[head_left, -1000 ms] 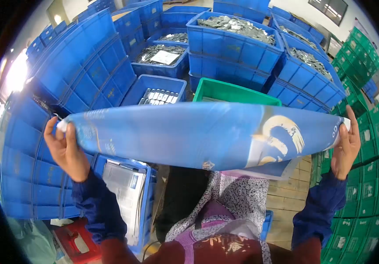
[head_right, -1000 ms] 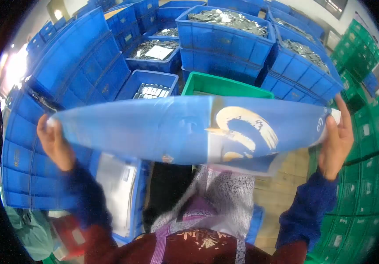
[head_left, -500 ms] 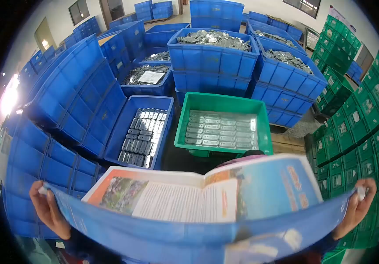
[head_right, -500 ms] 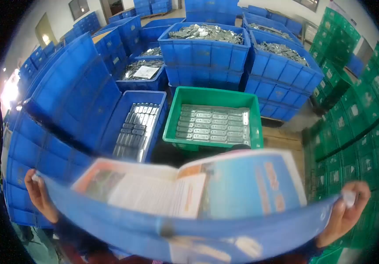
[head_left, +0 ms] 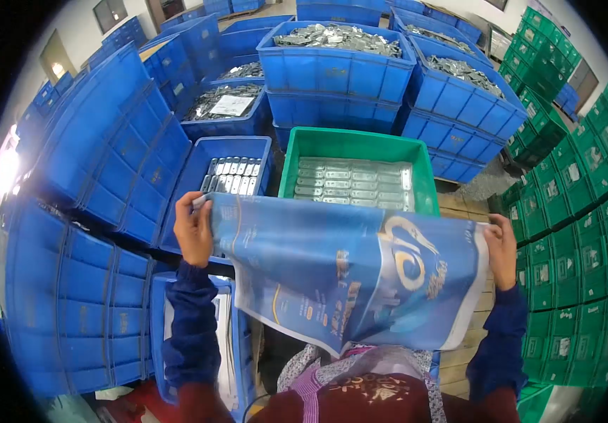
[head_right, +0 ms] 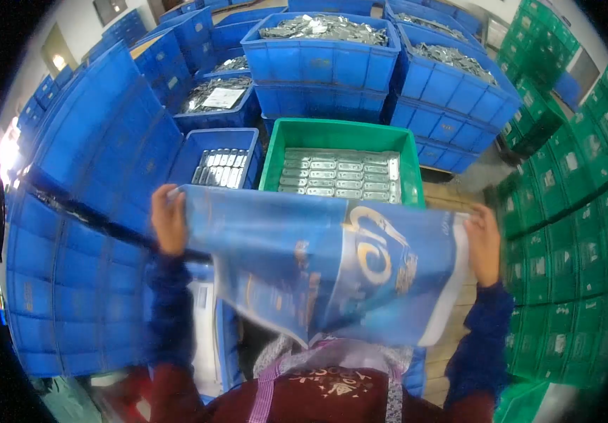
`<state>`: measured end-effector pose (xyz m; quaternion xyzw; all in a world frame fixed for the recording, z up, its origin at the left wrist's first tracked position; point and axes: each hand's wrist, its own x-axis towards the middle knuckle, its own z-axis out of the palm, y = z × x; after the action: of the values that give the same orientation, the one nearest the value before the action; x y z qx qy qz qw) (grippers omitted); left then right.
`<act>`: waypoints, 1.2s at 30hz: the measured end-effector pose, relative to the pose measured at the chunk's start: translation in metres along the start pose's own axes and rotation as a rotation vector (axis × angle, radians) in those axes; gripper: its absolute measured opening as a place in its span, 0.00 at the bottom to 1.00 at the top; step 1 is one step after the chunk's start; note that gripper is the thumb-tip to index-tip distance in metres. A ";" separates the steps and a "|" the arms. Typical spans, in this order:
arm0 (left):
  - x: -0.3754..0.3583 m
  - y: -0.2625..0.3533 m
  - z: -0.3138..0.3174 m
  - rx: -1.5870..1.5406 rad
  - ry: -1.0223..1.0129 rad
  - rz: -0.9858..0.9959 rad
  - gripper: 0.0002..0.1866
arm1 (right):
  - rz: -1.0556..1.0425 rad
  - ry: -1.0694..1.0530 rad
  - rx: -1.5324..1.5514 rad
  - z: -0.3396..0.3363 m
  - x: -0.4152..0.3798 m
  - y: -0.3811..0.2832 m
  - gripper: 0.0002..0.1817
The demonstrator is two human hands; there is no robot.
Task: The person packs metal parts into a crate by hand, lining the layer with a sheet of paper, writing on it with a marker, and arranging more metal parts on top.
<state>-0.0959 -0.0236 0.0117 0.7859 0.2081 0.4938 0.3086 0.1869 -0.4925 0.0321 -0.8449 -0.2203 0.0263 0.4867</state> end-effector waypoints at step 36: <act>0.052 -0.087 0.024 0.320 -0.619 -0.044 0.25 | -0.273 -0.728 -0.314 0.052 0.101 -0.024 0.07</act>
<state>-0.0543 0.0661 -0.0222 0.9321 0.1964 0.1863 0.2406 0.2563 -0.3998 0.0423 -0.8073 -0.4894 0.2246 0.2415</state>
